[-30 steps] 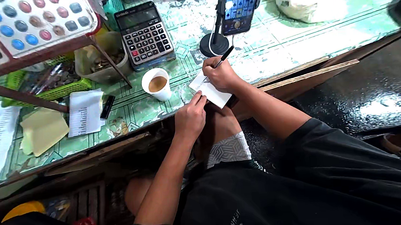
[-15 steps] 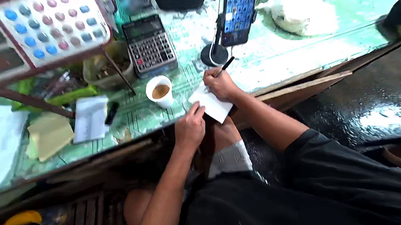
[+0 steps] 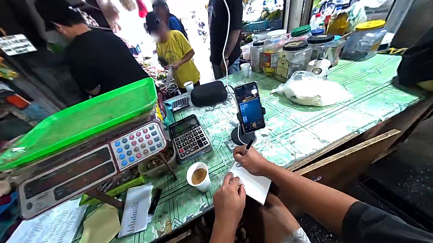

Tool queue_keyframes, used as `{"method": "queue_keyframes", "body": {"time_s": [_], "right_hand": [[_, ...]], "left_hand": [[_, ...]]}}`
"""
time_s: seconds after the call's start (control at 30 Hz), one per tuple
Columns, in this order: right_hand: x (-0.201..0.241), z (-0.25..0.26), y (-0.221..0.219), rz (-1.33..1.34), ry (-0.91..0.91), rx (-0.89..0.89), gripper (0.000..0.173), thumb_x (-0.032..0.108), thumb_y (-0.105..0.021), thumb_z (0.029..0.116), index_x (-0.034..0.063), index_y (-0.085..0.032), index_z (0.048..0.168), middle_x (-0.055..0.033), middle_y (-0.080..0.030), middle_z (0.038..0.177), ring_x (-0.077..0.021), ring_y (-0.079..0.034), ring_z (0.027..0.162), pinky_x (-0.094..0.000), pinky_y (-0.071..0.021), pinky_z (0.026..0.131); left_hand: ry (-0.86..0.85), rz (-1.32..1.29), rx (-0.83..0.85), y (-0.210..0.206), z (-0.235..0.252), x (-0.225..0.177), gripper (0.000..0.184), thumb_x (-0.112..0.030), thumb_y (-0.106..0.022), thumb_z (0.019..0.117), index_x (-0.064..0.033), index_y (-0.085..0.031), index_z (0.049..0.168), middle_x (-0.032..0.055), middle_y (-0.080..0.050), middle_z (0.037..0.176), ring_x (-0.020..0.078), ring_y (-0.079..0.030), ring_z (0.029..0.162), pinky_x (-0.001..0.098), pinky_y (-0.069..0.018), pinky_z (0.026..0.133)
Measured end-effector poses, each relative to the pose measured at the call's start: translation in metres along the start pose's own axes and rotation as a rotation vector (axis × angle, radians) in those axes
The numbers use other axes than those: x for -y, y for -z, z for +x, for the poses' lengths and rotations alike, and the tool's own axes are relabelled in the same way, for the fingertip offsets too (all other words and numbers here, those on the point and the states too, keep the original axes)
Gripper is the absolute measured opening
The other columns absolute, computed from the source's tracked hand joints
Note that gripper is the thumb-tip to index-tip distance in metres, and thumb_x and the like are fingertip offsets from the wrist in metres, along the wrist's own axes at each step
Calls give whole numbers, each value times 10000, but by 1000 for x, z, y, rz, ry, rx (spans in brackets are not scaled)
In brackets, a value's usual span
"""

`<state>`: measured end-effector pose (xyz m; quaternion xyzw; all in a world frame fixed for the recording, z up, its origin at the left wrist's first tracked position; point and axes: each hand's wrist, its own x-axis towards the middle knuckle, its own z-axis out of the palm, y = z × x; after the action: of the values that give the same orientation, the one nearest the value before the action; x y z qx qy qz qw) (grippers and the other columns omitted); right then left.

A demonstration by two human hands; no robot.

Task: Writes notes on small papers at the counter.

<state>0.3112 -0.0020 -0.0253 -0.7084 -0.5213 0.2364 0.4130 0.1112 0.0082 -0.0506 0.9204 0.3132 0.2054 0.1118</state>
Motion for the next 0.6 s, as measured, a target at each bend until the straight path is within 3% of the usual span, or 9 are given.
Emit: {"method": "queue_keyframes", "body": {"time_s": [0.1, 0.13, 0.2, 0.27, 0.33, 0.4, 0.6], "right_hand": [[14, 0, 6, -92, -1, 12, 246, 201, -515, 984, 68, -694, 878, -73, -626, 791, -192, -611, 770, -436, -507, 732], [20, -1, 9, -130, -15, 30, 283, 212, -501, 1015, 43, -720, 958, -118, -668, 872, -235, -647, 853, -475, -533, 809], [19, -3, 7, -190, -24, 55, 307, 230, -501, 1043, 44, -741, 1003, -150, -702, 944, -282, -674, 936, -532, -537, 875], [7, -5, 2, -196, 17, 35, 273, 209, -526, 1023, 62, -747, 964, -138, -700, 900, -283, -680, 892, -557, -549, 824], [0, -2, -2, -146, 60, 2, 244, 174, -535, 986, 66, -700, 842, -97, -645, 769, -242, -638, 754, -515, -522, 695], [-2, 1, 0, -73, 82, -20, 248, 147, -542, 966, 70, -657, 761, -64, -599, 701, -199, -592, 683, -465, -480, 640], [-7, -3, -5, 138, 75, -80, 254, 129, -546, 950, 84, -601, 706, -18, -504, 596, -144, -493, 551, -375, -402, 530]], "left_hand": [[16, 15, 45, 6, 6, -1, 282, -306, -593, 979, -186, -781, 1152, 22, -664, 1384, 217, -751, 950, 447, -624, 740], [33, 14, 90, 12, 7, -4, 304, -304, -579, 989, -183, -770, 1192, 33, -649, 1410, 237, -747, 981, 467, -620, 771], [73, 3, 196, 24, 7, -10, 342, -318, -536, 1023, -179, -735, 1264, 46, -614, 1454, 263, -725, 1068, 491, -600, 851], [78, -10, 208, 20, 6, -9, 341, -330, -534, 1030, -176, -742, 1252, 51, -623, 1443, 273, -723, 1070, 507, -596, 854], [55, -15, 153, 10, 4, -3, 298, -326, -578, 1009, -180, -756, 1198, 40, -633, 1421, 263, -733, 1007, 508, -613, 787], [25, -25, 94, 5, 4, 0, 270, -318, -609, 1000, -171, -764, 1165, 42, -646, 1390, 254, -735, 959, 498, -617, 738], [-13, -41, 40, 6, -1, -1, 227, -291, -636, 979, -158, -778, 1094, 41, -678, 1314, 231, -735, 907, 470, -619, 706]]}}
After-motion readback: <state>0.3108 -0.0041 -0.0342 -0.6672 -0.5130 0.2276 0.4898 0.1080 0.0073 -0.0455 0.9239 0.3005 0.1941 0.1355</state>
